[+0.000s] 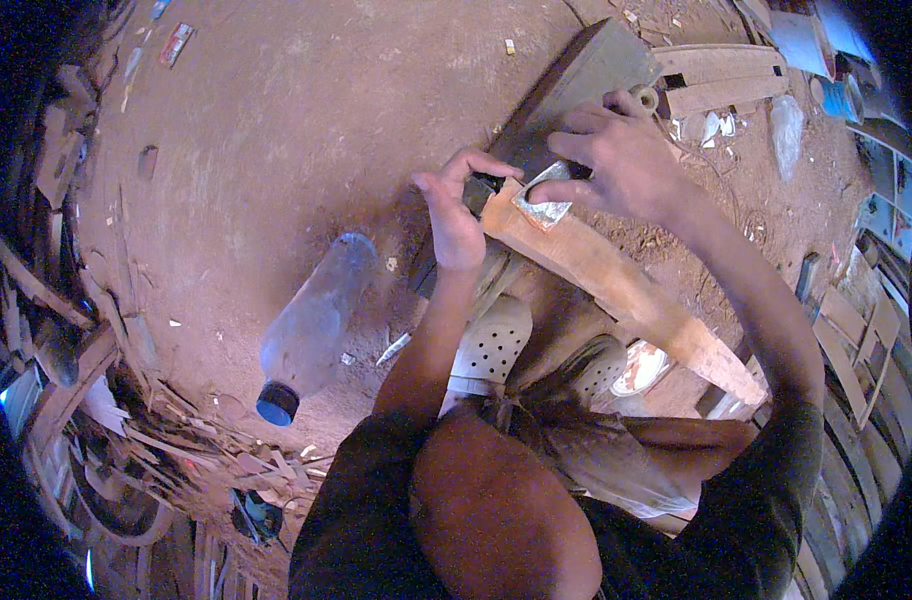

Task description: The person sits on the floor and applies a reddish-brown finish to a long wooden plank using a brush. They repeatedly dip the brush into a bucket of finish and apply it to the wood, occasionally turning the plank to coat different sides.

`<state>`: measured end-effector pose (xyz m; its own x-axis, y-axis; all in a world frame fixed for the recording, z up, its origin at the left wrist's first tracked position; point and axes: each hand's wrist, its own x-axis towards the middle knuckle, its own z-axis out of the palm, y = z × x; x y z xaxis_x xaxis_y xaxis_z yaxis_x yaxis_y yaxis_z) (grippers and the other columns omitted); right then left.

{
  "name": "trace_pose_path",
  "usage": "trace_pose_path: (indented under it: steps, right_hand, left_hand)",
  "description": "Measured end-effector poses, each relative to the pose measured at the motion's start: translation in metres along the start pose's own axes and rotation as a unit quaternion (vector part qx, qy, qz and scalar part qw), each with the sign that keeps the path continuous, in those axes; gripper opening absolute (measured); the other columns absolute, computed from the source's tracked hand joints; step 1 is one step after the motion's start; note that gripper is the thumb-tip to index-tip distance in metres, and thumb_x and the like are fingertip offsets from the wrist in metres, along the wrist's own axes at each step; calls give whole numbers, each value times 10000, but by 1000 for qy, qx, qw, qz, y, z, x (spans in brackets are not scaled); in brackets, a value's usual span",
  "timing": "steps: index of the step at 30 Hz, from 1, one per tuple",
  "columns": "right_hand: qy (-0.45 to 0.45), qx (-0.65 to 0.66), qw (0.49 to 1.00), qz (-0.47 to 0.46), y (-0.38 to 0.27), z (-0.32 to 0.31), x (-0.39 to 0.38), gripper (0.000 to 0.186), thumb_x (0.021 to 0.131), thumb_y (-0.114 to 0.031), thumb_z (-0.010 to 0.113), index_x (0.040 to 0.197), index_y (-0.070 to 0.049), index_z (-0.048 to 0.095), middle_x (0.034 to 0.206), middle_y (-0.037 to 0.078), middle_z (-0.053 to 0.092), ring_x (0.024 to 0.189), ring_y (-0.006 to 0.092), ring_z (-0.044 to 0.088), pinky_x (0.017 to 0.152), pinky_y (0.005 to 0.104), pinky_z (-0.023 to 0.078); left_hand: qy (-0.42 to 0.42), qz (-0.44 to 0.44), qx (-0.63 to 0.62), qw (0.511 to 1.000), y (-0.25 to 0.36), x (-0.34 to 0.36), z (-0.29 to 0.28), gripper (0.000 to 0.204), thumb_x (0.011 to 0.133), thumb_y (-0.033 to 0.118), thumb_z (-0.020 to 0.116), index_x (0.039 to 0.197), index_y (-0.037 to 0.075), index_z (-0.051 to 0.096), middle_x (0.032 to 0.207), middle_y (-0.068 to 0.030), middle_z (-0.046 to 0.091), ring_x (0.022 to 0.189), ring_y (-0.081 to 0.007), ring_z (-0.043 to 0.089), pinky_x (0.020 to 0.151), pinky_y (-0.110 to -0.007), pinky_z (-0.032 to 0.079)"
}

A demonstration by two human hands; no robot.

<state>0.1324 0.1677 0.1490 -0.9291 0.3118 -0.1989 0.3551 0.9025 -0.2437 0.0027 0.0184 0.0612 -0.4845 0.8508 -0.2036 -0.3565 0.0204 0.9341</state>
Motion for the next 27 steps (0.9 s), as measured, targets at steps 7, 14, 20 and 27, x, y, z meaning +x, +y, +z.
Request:
trace_pose_path:
  steps: [7, 14, 20, 27]
  right_hand:
    - [-35, -57, 998, 17, 5, -12, -2, 514, 799, -595, 639, 846, -84, 639, 841, 85, 608, 894, 289, 620, 881, 448, 415]
    - [4, -91, 980, 175, 24, -38, -24, 408, 894, -450, 621, 1077, -87, 584, 977, 139, 664, 967, 333, 645, 888, 511, 437]
    - [-82, 63, 976, 192, -50, -60, -62, 462, 952, -152, 520, 1402, -157, 416, 1079, 257, 588, 861, 459, 638, 744, 536, 515]
    - [-178, 55, 957, 224, -107, -58, -41, 455, 959, -250, 532, 1399, -183, 434, 1025, 288, 570, 807, 468, 648, 694, 511, 551]
  left_hand:
    - [14, 7, -2, 1000, -10, 2, -3, 996, 898, 785, 43, 821, -5, 645, 857, -133, 684, 872, -235, 611, 887, -355, 432]
    - [19, 4, 0, 1000, -2, 1, -2, 981, 930, 744, 49, 813, -7, 670, 832, -127, 689, 847, -238, 623, 866, -352, 453]
    - [28, -1, -15, 999, -9, 1, -3, 973, 930, 746, 63, 821, -7, 670, 814, -115, 683, 802, -231, 620, 818, -345, 469]
    - [23, 1, 22, 1000, -3, 1, -2, 971, 933, 740, 65, 831, -16, 665, 810, -103, 665, 810, -226, 605, 825, -336, 454]
